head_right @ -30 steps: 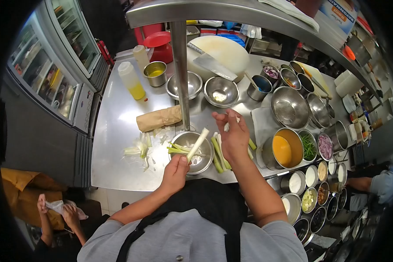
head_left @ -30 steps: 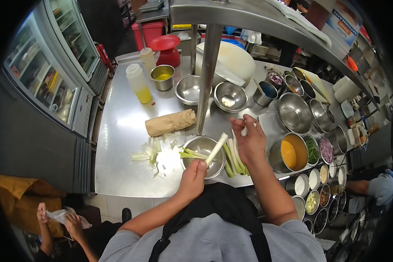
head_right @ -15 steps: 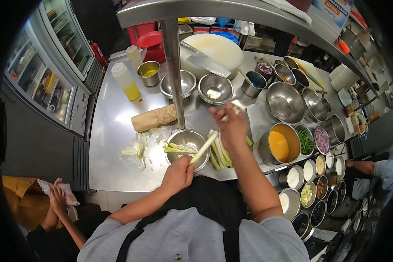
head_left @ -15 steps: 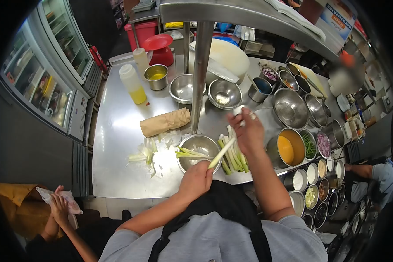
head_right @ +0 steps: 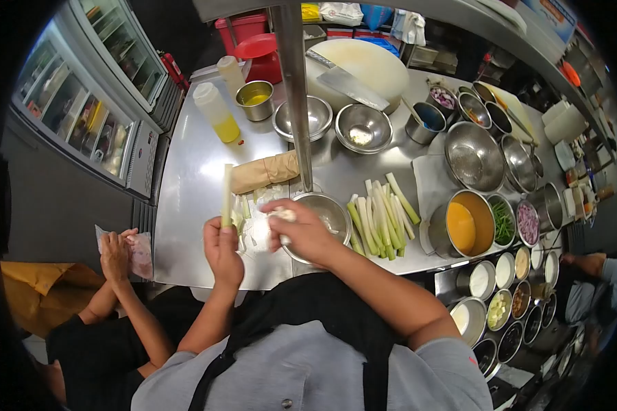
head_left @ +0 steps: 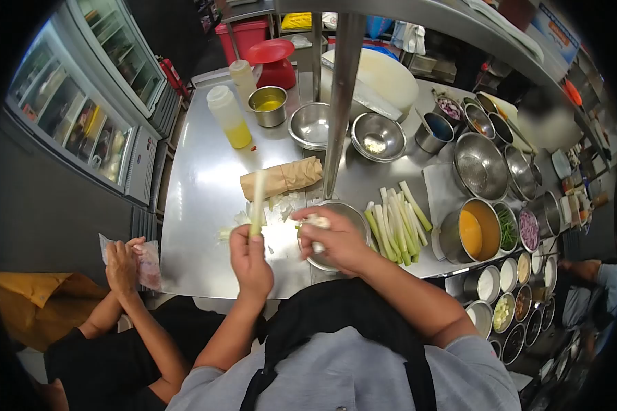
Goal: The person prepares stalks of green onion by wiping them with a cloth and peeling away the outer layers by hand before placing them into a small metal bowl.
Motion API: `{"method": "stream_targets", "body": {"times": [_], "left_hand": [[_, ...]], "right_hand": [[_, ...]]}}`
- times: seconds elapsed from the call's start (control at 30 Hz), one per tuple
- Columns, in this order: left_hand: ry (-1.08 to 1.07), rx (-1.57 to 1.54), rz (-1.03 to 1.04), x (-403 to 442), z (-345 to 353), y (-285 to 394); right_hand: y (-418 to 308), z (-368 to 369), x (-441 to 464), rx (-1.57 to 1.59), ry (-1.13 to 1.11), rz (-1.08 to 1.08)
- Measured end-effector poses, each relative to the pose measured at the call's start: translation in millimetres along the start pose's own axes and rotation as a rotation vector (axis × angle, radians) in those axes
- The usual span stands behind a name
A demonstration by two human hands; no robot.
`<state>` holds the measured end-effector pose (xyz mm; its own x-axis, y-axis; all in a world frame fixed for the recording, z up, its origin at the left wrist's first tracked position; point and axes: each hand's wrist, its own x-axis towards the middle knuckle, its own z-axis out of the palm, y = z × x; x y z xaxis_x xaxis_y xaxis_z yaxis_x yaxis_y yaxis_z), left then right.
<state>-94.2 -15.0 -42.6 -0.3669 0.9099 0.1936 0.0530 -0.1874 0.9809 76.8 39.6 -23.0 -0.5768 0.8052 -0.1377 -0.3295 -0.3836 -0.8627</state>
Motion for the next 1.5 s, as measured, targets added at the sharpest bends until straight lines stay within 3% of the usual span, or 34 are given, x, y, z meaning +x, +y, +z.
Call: {"method": "stream_targets", "body": {"times": [0.03,0.1,0.13,0.2,0.23,0.3,0.33,0.37,0.4,0.47,0.5,0.53,0.57,0.67,0.77,0.83,0.9,0.97,1.03,1.1,1.17,1.2,1.23,1.33,1.4,1.5], "left_hand": [[0.018,-0.014,-0.016,5,-4,7],[0.050,-0.025,-0.017,7,-9,10],[0.024,-0.071,-0.114,7,-12,7],[0.026,-0.128,-0.261,4,-11,-7],[-0.014,-0.130,-0.257,0,-7,-10],[-0.070,-0.140,-0.287,-10,10,-12],[-0.079,-0.147,-0.292,-12,12,-15],[-0.284,0.055,-0.243,-16,13,-18],[-0.487,0.257,-0.186,-17,14,-19],[-0.490,0.294,-0.204,-6,6,-17],[-0.480,0.341,-0.223,3,-2,-15],[-0.453,0.034,-0.432,13,-14,-11],[-0.463,0.030,-0.438,14,-3,-11],[-0.264,-0.061,-0.147,7,29,-27],[-0.271,-0.142,-0.288,17,27,-23],[-0.234,-0.152,-0.293,24,30,-23],[-0.377,-0.134,-0.328,25,37,-16],[-0.399,-0.127,-0.303,29,43,-13],[-0.344,0.507,0.170,37,41,-10],[-0.369,0.642,0.269,42,37,-20],[-0.487,0.907,0.529,41,41,-21],[-0.532,1.009,0.502,38,46,-22],[-0.529,1.009,0.507,38,49,-23],[-0.544,1.065,0.578,36,57,-36],[-0.596,1.211,0.628,35,62,-54],[-0.573,1.315,0.697,35,63,-68]], "right_hand": [[-6,14,5,0.032,-0.061,0.248],[19,17,25,-0.378,0.038,0.306],[21,16,28,-0.384,0.022,0.295],[21,13,32,-0.027,0.172,0.347],[24,13,35,-0.032,0.159,0.359],[23,12,37,-0.074,0.248,-0.041],[11,19,30,0.079,0.162,0.020],[12,14,26,0.076,0.177,0.018],[15,7,23,-0.126,0.155,-0.023],[19,-6,16,-0.536,0.104,-0.098],[17,-8,12,-0.542,0.115,-0.098],[15,-8,6,-0.495,0.058,-0.016],[13,-7,-1,-0.444,0.000,0.068],[6,4,-16,-0.479,-0.011,0.067],[1,-6,-33,-0.526,0.018,0.060],[-6,-13,-52,-0.791,0.014,0.139],[2,-26,-66,-0.769,0.060,0.169],[7,-50,-80,-0.894,0.369,-0.033],[-9,-74,-91,-1.147,0.657,-0.010],[-15,-98,-103,-1.481,0.701,0.034],[-12,-106,-105,-1.524,0.710,0.167],[-12,-107,-105,-1.564,0.718,0.292],[-9,-111,-106,-1.566,0.722,0.287],[-9,-112,-107,-1.570,0.800,0.115],[-17,-108,-107,-1.648,0.867,-0.117],[-19,-122,-111,-1.672,0.860,-0.207]]}}
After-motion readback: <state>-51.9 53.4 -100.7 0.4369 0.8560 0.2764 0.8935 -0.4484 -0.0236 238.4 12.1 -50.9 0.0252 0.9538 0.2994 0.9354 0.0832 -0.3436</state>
